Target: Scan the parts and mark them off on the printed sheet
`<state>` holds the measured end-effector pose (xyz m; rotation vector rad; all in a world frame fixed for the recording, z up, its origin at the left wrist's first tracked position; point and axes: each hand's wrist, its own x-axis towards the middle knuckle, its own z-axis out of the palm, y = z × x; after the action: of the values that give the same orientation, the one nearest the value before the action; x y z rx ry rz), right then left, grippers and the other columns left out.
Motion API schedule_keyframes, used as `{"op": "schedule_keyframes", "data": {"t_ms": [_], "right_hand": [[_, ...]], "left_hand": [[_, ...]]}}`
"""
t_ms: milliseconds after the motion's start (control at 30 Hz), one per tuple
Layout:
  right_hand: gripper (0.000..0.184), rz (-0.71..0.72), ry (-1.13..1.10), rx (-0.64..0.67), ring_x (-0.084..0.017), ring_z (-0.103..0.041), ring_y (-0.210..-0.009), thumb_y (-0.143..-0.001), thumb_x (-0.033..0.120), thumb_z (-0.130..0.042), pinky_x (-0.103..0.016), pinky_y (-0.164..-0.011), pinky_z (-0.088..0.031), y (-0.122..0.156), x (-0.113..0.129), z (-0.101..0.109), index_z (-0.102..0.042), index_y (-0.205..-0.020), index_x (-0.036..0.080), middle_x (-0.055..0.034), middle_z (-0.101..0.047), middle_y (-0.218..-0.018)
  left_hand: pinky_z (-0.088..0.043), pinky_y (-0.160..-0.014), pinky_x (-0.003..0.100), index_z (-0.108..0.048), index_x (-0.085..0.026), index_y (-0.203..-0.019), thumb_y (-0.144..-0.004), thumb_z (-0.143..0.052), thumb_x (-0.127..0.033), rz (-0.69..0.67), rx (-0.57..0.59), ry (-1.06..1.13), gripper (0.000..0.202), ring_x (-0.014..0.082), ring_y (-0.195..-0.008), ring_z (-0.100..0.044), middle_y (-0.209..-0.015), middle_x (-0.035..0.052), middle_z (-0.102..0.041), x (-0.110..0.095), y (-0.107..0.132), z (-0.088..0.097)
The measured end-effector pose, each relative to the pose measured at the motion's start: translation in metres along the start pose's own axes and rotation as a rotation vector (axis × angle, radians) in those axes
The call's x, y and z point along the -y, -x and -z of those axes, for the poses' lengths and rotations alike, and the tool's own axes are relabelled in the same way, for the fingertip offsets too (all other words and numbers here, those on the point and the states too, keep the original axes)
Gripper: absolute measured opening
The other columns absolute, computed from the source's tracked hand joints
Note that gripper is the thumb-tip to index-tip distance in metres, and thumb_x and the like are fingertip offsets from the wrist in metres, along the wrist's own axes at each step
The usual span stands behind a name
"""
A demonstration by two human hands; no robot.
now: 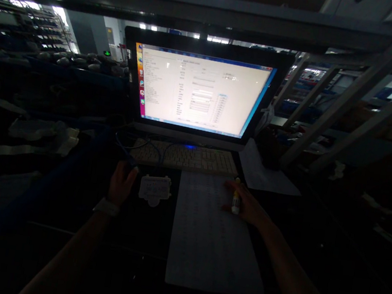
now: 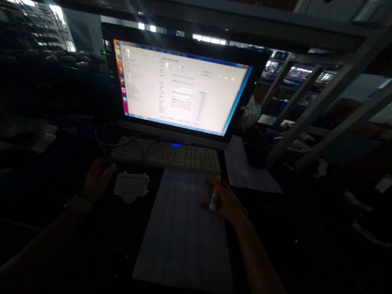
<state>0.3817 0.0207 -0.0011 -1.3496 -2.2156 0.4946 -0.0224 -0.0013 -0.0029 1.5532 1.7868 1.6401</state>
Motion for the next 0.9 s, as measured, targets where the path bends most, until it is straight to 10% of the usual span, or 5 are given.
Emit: {"op": "schedule_keyframes", "data": {"t_ms": [400,900], "right_hand": [[0.065,0.010,-0.069,0.002,-0.030,-0.055,-0.122,-0.074,0.045,-0.071,-0.056,-0.107,-0.038,0.009,-0.004,-0.004,-0.049,-0.131,0.023,-0.0127,-0.060,-0.128],[0.034,-0.100,-0.023,-0.386,-0.026,-0.069,-0.082,-0.078,0.051,-0.057,-0.043,-0.079,-0.055,0.011,-0.010,-0.006,-0.064,-0.098,0.025,-0.0054,-0.073,-0.090]], "left_hand": [[-0.044,-0.059,0.030,-0.048,-0.021,-0.079,-0.072,-0.052,-0.051,0.014,0.003,-0.014,0.030,0.0181,-0.067,-0.053,-0.069,0.0006,-0.053,0.002,0.000,-0.001],[-0.043,-0.059,0.030,-0.047,-0.022,-0.079,-0.073,-0.052,-0.048,0.018,-0.010,0.013,0.027,0.0179,-0.065,-0.051,-0.070,0.0006,-0.051,0.002,-0.001,-0.002]]}}
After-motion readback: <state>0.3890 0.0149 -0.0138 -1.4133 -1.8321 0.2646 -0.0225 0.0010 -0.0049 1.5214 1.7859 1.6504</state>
